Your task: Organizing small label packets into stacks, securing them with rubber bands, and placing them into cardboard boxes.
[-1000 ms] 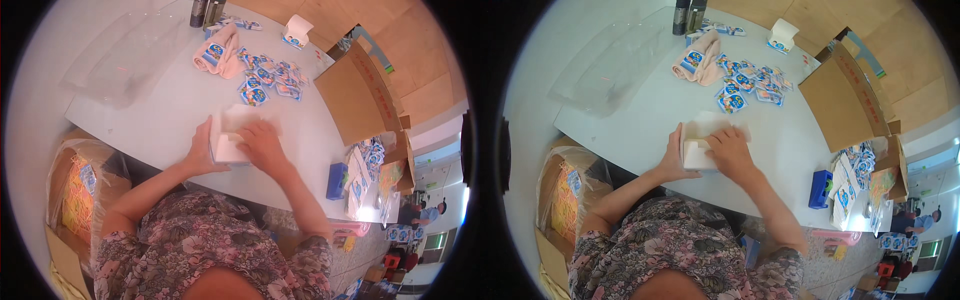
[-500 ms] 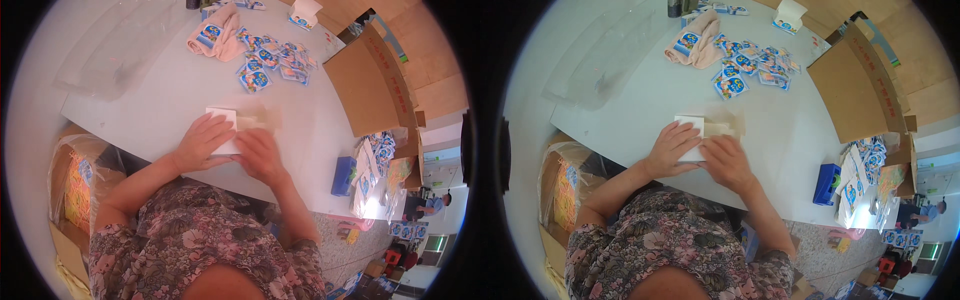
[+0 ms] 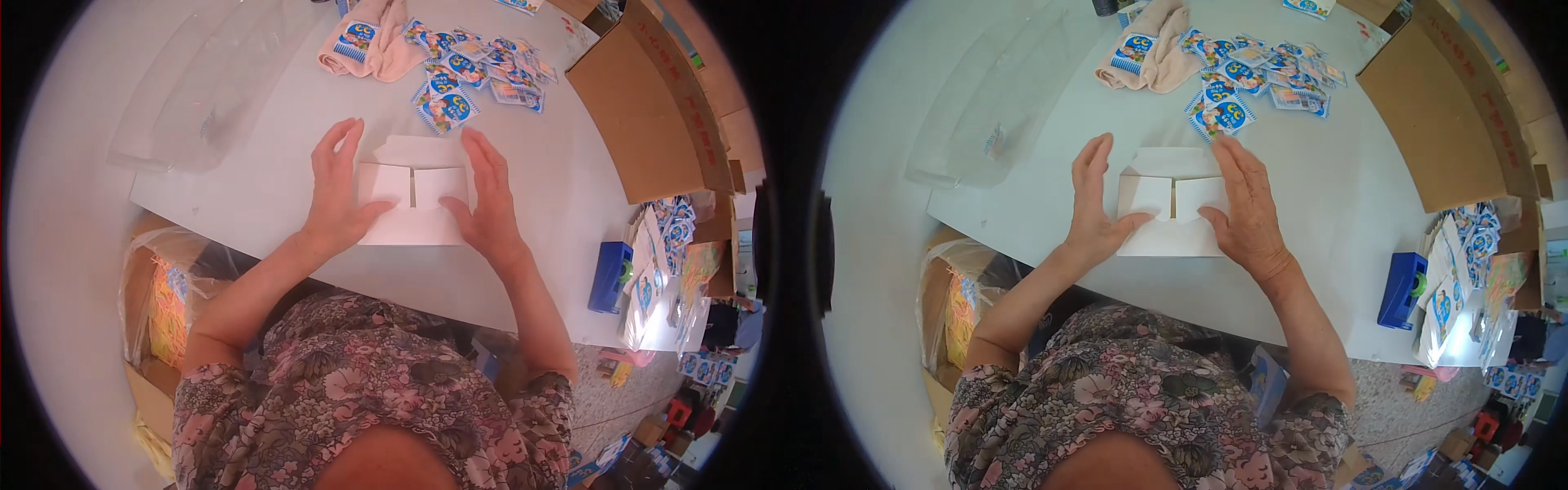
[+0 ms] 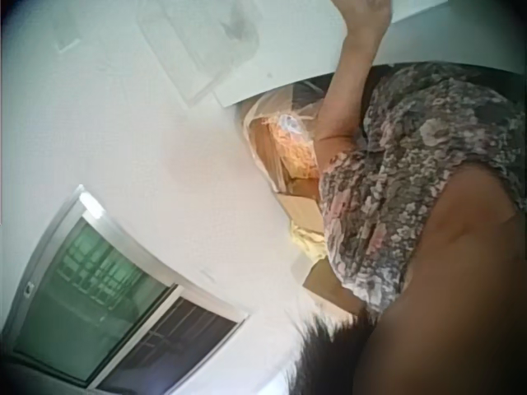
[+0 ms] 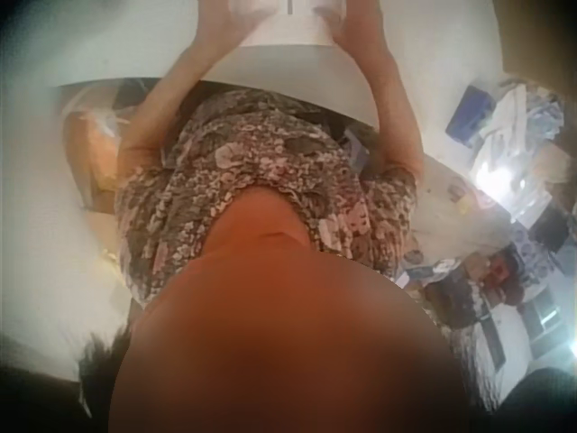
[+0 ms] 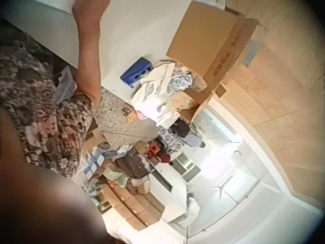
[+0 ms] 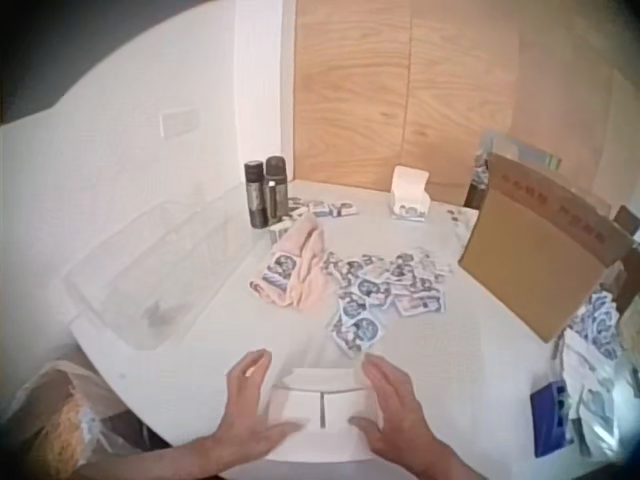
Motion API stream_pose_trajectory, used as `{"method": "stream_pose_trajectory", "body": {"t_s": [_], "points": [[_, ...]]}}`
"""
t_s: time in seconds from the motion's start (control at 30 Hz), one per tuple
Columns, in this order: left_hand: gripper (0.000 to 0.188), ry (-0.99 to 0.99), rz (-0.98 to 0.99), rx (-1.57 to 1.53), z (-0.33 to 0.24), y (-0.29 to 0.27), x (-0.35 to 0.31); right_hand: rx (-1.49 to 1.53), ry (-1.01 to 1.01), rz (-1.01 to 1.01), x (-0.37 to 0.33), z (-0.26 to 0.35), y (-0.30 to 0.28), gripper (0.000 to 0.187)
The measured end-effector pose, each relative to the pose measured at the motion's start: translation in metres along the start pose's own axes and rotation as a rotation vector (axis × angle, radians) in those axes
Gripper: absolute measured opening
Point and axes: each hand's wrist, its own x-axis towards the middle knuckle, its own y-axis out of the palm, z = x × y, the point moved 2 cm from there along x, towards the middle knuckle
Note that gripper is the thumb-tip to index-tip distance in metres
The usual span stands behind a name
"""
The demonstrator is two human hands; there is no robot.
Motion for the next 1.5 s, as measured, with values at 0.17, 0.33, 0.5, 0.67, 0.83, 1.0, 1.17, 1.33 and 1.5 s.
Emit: {"method": "stream_pose_trajectory", "body": {"t_s": [0.17, 0.33, 0.5, 0.67, 0.83, 1.0, 1.17, 1.33, 1.5], "points": [[0.046, 0.288, 0.596, 0.031, 0.03, -0.011, 0.009, 0.001, -0.259, 0.284, -0.005, -0.028, -0.008, 0.046], [0.041, 0.395, 0.803, -0.009, 0.03, -0.003, 0.018, 0.166, 0.05, 0.343, 0.01, -0.019, 0.001, 0.041], [0.045, 0.162, 0.891, 0.313, 0.009, 0.019, 0.023, -0.143, 0.086, 0.596, 0.02, -0.016, 0.001, 0.041], [0.062, 0.006, 0.66, 0.019, 0.028, 0.006, 0.012, -0.078, 0.284, 0.707, 0.018, -0.022, -0.014, 0.047], [0.075, -0.682, 0.595, -0.483, 0.04, -0.008, -0.016, 0.119, 0.411, 0.599, 0.007, -0.022, -0.007, 0.044], [0.064, 0.313, 0.367, 0.132, -0.002, -0.06, 0.019, 0.428, 0.395, 0.351, 0.054, -0.039, -0.007, 0.037], [0.045, 0.693, 0.14, 0.658, 0.029, -0.084, 0.025, -0.323, 0.112, 0.089, 0.159, -0.167, 0.04, 0.05], [0.038, 0.725, 0.123, 0.779, 0.083, -0.094, 0.003, -0.594, 0.293, 0.164, 0.193, -0.177, 0.082, 0.066], [0.042, 0.534, 0.359, 0.812, 0.096, -0.091, -0.015, -0.752, 0.176, 0.28, 0.128, -0.179, 0.058, 0.066]]}}
